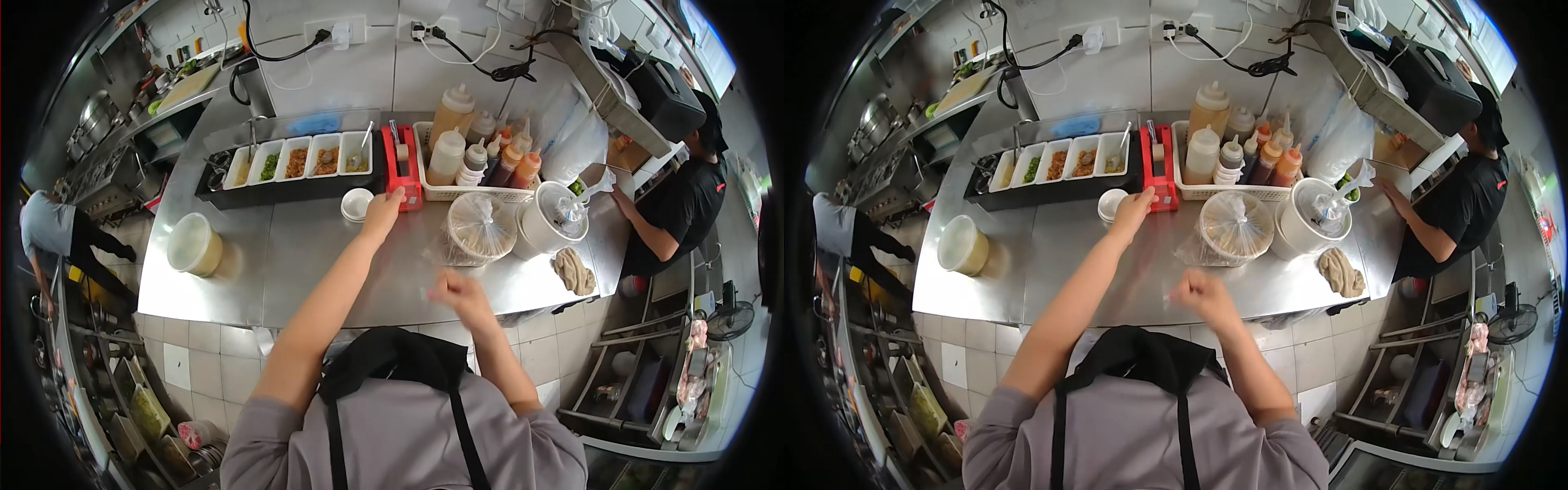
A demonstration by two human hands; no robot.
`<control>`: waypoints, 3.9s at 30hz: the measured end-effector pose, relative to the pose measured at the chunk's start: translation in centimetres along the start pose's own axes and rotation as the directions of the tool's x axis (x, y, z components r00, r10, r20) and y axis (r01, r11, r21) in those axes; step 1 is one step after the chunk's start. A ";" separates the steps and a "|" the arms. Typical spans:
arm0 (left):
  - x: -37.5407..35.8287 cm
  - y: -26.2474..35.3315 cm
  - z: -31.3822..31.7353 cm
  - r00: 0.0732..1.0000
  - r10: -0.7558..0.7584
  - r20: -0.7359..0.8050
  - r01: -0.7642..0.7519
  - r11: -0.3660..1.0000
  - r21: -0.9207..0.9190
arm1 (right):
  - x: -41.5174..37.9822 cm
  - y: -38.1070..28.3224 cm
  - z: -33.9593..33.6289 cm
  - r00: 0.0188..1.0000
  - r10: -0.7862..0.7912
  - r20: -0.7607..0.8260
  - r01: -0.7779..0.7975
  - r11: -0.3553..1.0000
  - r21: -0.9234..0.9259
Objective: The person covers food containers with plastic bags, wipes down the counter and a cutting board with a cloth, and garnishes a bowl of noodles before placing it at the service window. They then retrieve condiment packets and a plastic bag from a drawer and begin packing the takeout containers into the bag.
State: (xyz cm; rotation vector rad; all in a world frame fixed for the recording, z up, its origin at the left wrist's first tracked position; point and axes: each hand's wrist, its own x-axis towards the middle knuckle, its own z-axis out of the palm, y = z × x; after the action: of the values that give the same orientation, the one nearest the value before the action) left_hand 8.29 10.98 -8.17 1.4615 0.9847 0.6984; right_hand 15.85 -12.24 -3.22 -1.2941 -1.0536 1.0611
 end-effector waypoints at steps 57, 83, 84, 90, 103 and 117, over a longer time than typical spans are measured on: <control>-13.3 -13.7 -51.0 0.784 -0.091 -0.615 0.304 0.919 0.252 | 26.7 9.8 40.3 0.906 -0.039 0.421 0.333 0.680 -0.654; -14.5 -8.4 -49.0 0.803 -0.378 -0.462 0.429 0.903 0.008 | 24.9 9.3 39.7 0.676 0.479 0.560 -0.664 0.726 0.179; -14.6 -8.1 -48.6 0.795 -0.379 -0.474 0.435 0.901 0.010 | 25.1 9.4 39.6 0.666 0.481 0.570 -0.664 0.730 0.159; -13.7 -10.4 -49.3 0.725 -0.064 -0.686 0.375 0.872 0.316 | 26.7 7.0 39.7 0.956 0.199 0.214 -0.191 0.980 -0.059; -10.6 -9.9 -49.1 0.695 0.191 -0.694 0.097 0.930 0.354 | 27.8 5.9 40.6 0.874 0.340 0.346 -0.276 0.935 -0.221; -11.0 -9.6 -48.6 0.700 0.151 -0.698 -0.103 0.989 0.111 | 27.0 7.8 41.8 0.837 0.398 0.375 -0.465 0.879 0.103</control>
State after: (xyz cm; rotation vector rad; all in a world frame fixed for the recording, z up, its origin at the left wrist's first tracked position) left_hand -40.70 24.20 -9.55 1.3313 1.5057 1.4105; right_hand -19.68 22.66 -10.79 -1.2451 -0.8961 1.7465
